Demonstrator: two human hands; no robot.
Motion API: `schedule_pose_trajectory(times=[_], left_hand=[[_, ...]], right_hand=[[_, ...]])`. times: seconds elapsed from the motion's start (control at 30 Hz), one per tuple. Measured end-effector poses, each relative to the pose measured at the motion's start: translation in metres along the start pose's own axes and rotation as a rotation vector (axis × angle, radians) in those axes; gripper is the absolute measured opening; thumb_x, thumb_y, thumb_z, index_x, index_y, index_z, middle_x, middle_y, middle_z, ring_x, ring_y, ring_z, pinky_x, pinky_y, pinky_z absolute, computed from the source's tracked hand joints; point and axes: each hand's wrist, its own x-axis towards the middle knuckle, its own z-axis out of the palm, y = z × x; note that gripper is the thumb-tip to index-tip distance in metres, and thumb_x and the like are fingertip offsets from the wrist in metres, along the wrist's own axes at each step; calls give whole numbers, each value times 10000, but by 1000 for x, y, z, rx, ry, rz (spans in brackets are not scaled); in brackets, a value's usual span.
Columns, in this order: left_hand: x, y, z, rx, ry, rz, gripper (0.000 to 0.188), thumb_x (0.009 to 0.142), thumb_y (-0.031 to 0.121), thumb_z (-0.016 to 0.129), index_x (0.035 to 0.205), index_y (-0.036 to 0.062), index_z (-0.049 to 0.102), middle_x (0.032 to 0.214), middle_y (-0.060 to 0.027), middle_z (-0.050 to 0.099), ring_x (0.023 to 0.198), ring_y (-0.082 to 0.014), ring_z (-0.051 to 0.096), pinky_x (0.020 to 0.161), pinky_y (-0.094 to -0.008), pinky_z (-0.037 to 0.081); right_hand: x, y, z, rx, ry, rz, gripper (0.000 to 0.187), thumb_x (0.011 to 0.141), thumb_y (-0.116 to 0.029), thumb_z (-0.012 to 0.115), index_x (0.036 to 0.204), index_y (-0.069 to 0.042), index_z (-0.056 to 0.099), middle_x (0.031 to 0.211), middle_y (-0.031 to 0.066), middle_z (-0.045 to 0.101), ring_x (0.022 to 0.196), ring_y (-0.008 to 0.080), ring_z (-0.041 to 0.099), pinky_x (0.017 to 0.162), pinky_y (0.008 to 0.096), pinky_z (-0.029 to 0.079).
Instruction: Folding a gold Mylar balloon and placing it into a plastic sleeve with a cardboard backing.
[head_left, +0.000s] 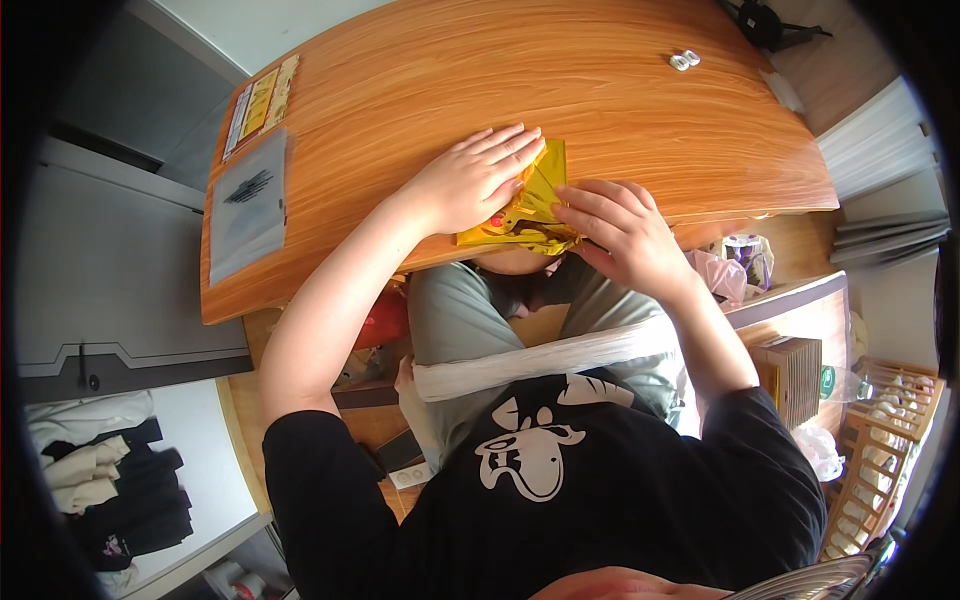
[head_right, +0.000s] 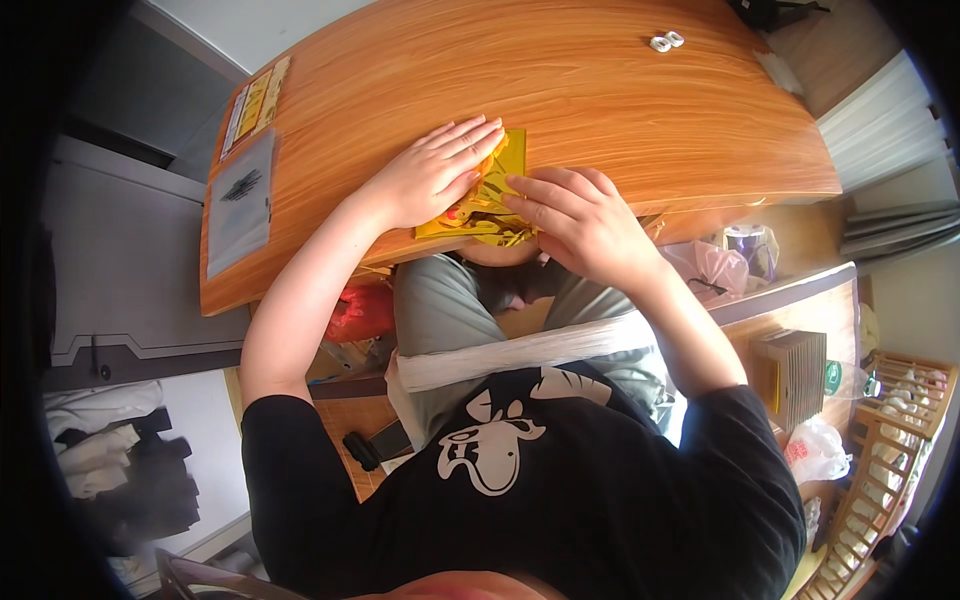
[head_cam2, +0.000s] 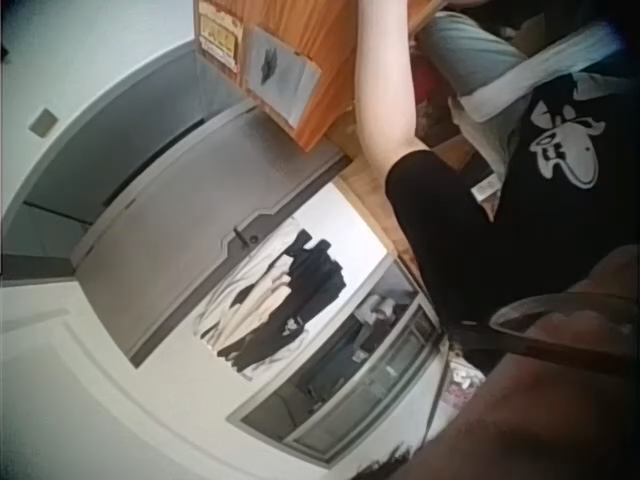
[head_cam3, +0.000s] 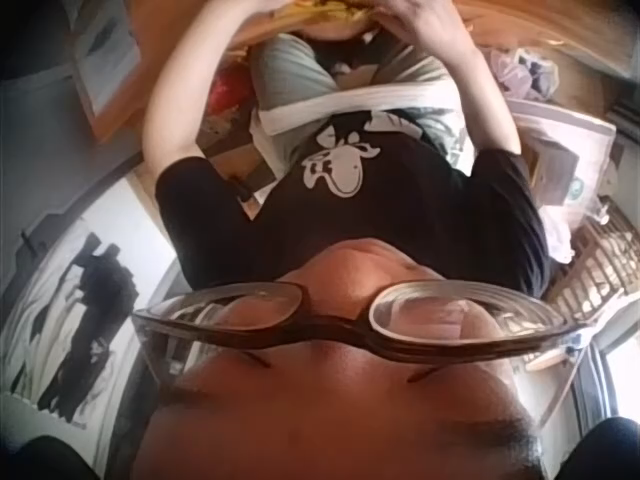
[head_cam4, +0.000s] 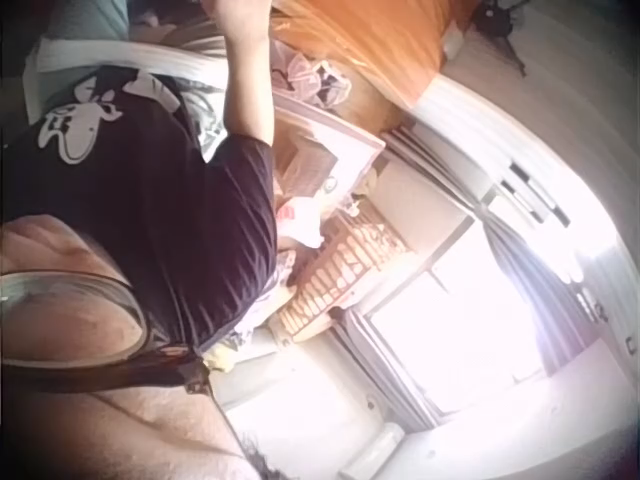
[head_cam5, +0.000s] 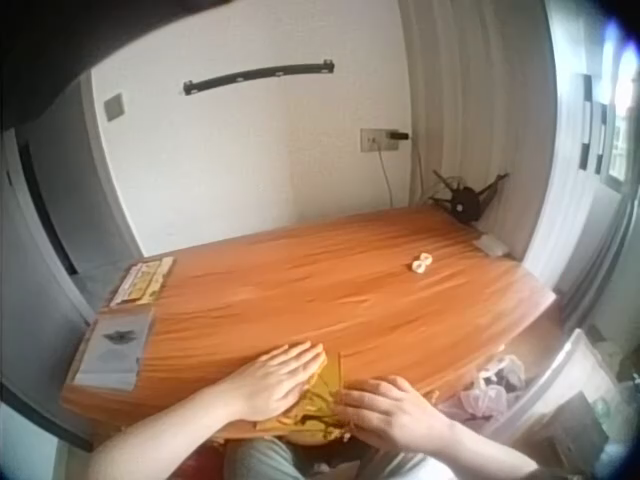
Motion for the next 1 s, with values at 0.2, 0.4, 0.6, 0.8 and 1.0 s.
schedule_pose_trajectory(times=[0.2,0.4,0.6,0.8,1.0], left_hand=[[1,0,1,0,11,7,571,1097,278,444,1620,88,315,1669,-139,336,1545,-321,305,1274,-449,232],[0,2,-2,24,5,9,564,1093,275,442,1608,78,326,1661,-156,341,1541,-328,309,1273,-452,236],[0,5,-4,-8,-3,-22,568,1090,279,444,1605,75,322,1655,-159,348,1540,-332,308,1277,-454,229],[-1,5,-3,7,13,-7,551,1098,273,434,1605,86,328,1656,-150,350,1543,-327,302,1277,-455,232],[-1,8,-5,-1,9,-45,560,1078,221,449,1609,91,324,1663,-122,345,1542,-323,306,1276,-458,245]], right_hand=[[9,18,0,89,-78,-188,466,765,-110,792,1226,-96,729,1278,52,709,1234,257,627,1010,415,481],[24,14,2,239,-75,-93,265,838,-25,701,1100,-60,722,1229,94,710,1127,292,645,957,425,491],[40,12,11,477,31,-69,113,905,-27,640,1011,-23,678,1069,149,693,1006,322,634,890,428,480],[46,7,16,495,-71,225,62,965,-43,610,1008,-18,647,902,165,645,871,367,607,836,426,473],[60,-1,21,624,-35,349,115,1023,-88,571,1065,4,625,846,168,651,738,369,636,727,410,518]])
